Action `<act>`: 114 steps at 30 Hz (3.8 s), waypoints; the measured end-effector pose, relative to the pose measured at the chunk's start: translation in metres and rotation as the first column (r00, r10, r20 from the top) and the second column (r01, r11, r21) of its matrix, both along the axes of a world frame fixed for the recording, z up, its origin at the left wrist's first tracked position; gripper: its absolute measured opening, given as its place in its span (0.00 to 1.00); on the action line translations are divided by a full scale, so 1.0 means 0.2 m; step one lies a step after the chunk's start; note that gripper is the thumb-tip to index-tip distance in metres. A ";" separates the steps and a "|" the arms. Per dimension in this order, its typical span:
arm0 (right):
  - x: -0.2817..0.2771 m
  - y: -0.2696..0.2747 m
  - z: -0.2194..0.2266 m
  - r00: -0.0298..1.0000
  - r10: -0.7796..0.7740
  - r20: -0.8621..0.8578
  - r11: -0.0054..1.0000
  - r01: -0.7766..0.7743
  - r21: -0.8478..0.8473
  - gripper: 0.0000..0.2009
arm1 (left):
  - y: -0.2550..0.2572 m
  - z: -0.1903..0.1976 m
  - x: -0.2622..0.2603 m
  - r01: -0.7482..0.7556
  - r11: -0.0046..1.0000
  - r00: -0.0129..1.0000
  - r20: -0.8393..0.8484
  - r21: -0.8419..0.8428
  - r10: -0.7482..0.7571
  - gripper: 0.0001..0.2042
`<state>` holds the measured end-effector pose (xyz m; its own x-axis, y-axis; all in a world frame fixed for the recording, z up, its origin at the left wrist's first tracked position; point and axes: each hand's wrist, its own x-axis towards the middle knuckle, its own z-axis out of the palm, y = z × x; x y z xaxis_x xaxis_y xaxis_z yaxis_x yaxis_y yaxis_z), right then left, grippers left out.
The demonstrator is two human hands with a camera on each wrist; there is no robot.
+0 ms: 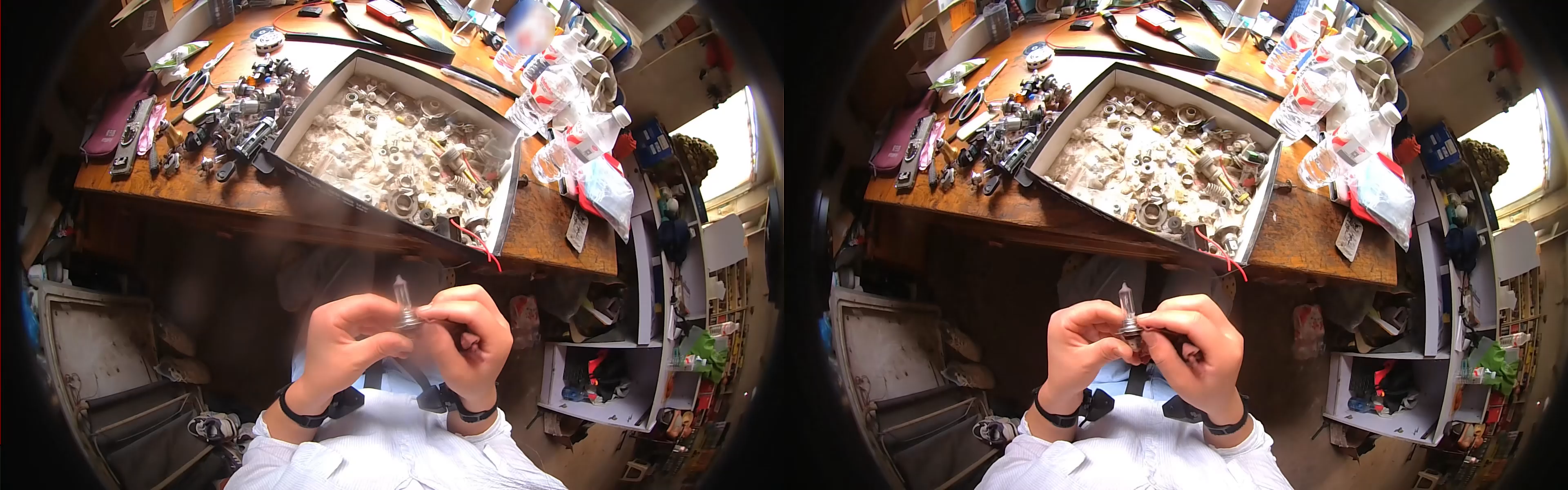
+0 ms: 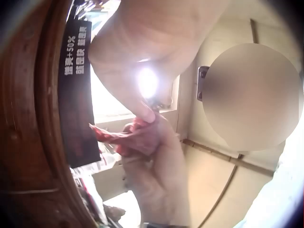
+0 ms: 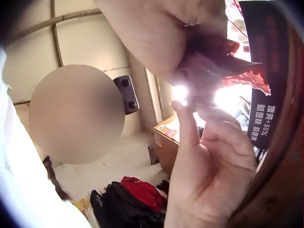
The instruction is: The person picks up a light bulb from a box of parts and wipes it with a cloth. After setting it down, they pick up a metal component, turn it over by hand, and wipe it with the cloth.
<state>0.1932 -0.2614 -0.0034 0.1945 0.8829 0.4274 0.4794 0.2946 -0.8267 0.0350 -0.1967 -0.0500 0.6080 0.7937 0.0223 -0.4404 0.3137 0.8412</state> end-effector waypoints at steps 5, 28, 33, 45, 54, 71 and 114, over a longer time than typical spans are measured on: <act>-0.01 0.00 0.02 0.905 0.019 -0.424 0.992 -0.069 -0.103 0.05 | 0.01 0.06 -0.03 -0.227 0.731 0.868 -0.205 0.644 0.451 0.14; -0.04 -0.01 0.04 0.891 -0.022 -0.454 0.995 -0.027 -0.101 0.04 | 0.05 0.04 0.03 -0.258 0.636 0.910 -0.039 0.727 0.414 0.20; -0.03 0.01 0.05 0.948 -0.030 -0.318 0.997 0.007 -0.074 0.04 | 0.08 0.05 0.03 -0.223 0.482 0.891 -0.023 0.847 0.453 0.19; 0.00 0.00 0.04 0.996 -0.084 -0.035 0.996 0.084 -0.012 0.07 | 0.03 0.05 0.04 -0.188 0.639 0.904 -0.122 0.746 0.409 0.22; 0.02 0.00 0.08 0.998 -0.056 0.020 0.998 0.057 -0.030 0.10 | 0.05 0.05 0.02 -0.086 0.660 0.955 -0.126 0.747 0.268 0.18; 0.03 0.00 0.04 0.997 -0.023 -0.072 0.991 0.013 -0.130 0.08 | -0.05 -0.03 0.02 -0.002 0.888 0.995 -0.087 0.461 0.047 0.25; 0.00 -0.01 0.03 0.953 0.099 -0.286 0.987 -0.130 -0.091 0.10 | 0.02 0.00 0.05 0.060 0.981 0.997 0.045 0.185 -0.069 0.25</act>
<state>0.1928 -0.2640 0.0019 0.1877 0.9437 0.2723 0.1932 0.2363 -0.9523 0.0448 -0.1931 -0.0507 0.6522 0.7323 0.1959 -0.4679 0.1856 0.8641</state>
